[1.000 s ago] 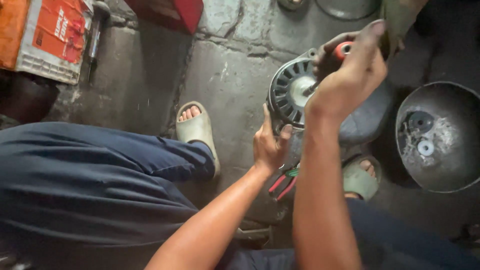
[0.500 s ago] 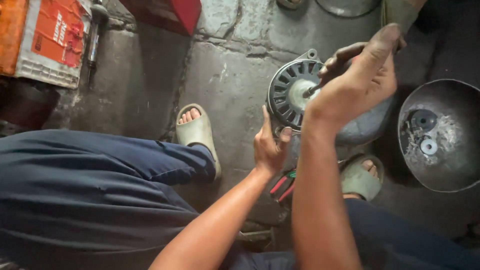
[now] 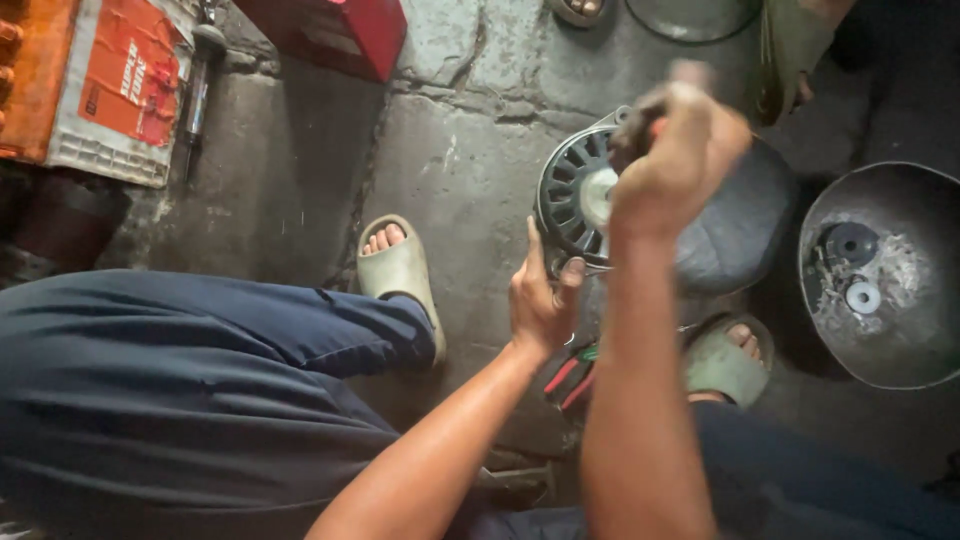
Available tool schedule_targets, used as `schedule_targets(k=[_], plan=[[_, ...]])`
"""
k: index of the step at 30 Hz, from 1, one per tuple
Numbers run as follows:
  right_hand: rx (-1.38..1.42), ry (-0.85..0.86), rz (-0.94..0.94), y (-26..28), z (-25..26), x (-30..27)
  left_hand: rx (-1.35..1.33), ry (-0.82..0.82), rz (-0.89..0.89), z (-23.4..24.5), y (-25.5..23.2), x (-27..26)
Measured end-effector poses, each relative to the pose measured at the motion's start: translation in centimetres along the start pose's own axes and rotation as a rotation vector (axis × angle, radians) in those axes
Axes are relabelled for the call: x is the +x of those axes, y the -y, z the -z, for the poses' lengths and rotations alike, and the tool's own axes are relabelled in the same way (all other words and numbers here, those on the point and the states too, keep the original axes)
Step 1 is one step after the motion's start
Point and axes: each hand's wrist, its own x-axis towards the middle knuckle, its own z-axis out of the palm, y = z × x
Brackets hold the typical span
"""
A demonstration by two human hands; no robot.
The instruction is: The person disassembles an alternator by removing a snap ring with pliers and prying the housing apart with a screwdriver. They then reassemble the unit by fitting a fan and a metal casing onto the housing and tightening screws.
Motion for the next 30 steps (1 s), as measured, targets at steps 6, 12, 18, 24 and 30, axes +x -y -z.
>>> schedule_targets(k=[6, 12, 18, 24, 30], plan=[[-0.032, 0.355, -0.332, 6.5, 1.8, 4.7, 0.022, -0.012, 0.024, 0.0, -0.1, -0.5], [0.093, 0.148, -0.143, 4.0, 0.1, 0.1, 0.189, -0.061, -0.256, 1.0, -3.9, 1.1], [0.407, 0.21, -0.299, 3.9, 2.1, 1.2, 0.482, 0.192, -0.404, 1.6, -7.3, 6.1], [0.548, 0.286, -0.316, 6.2, 2.0, 1.4, 0.478, 0.163, -0.46, 1.2, -7.6, 6.9], [0.563, 0.216, -0.183, 9.6, 6.0, 2.8, 0.452, 0.143, -0.464, 1.2, -7.7, 6.9]])
